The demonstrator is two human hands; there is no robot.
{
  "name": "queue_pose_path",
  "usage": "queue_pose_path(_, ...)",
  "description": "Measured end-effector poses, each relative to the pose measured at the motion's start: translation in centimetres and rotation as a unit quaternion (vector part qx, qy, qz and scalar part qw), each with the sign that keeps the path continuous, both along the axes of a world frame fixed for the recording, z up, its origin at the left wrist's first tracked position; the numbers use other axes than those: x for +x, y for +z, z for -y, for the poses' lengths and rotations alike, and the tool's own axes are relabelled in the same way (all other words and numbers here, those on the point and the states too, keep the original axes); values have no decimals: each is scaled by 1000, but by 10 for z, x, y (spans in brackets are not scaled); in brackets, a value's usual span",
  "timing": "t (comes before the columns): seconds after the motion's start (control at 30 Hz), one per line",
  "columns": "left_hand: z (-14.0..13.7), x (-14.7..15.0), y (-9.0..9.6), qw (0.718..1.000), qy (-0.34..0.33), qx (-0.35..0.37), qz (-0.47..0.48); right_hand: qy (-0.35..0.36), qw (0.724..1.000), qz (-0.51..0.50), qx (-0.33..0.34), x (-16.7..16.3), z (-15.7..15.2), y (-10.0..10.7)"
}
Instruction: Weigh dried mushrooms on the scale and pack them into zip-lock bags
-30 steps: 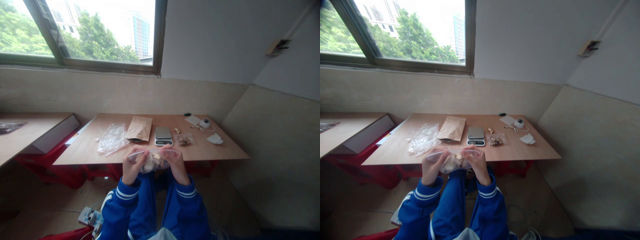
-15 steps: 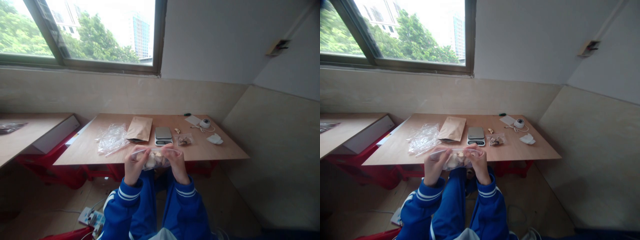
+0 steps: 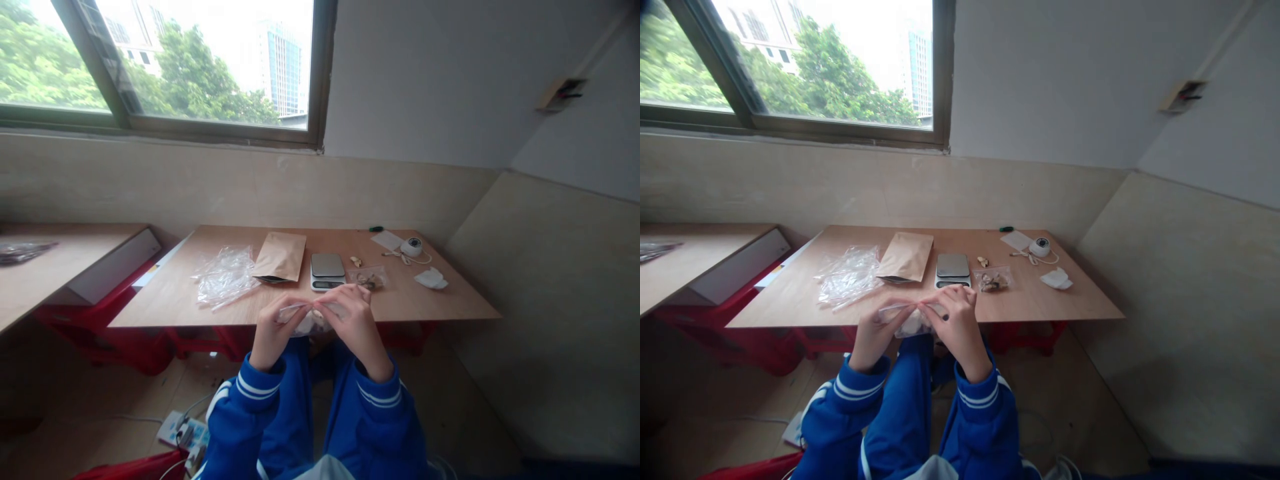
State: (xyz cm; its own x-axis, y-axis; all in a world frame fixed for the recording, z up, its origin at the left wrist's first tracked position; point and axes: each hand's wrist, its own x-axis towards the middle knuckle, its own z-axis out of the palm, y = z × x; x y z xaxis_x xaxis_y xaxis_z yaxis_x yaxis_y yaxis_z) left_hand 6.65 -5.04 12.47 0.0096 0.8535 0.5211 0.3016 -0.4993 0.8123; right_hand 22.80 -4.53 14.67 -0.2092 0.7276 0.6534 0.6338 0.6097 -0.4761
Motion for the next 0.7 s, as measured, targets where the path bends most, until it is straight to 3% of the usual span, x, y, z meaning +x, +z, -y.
queue_pose_path(0.4,-4,13,-7,998,62,10,-2,-67,997,-19,26,-19,-13,-21)
queue_pose_path(0.6,-9,7,-7,995,95,4,1,2,1000,-14,2,-12,-23,-32)
queue_pose_path(0.7,-10,3,-7,995,98,3,-1,-9,1000,-9,7,-9,-26,-37)
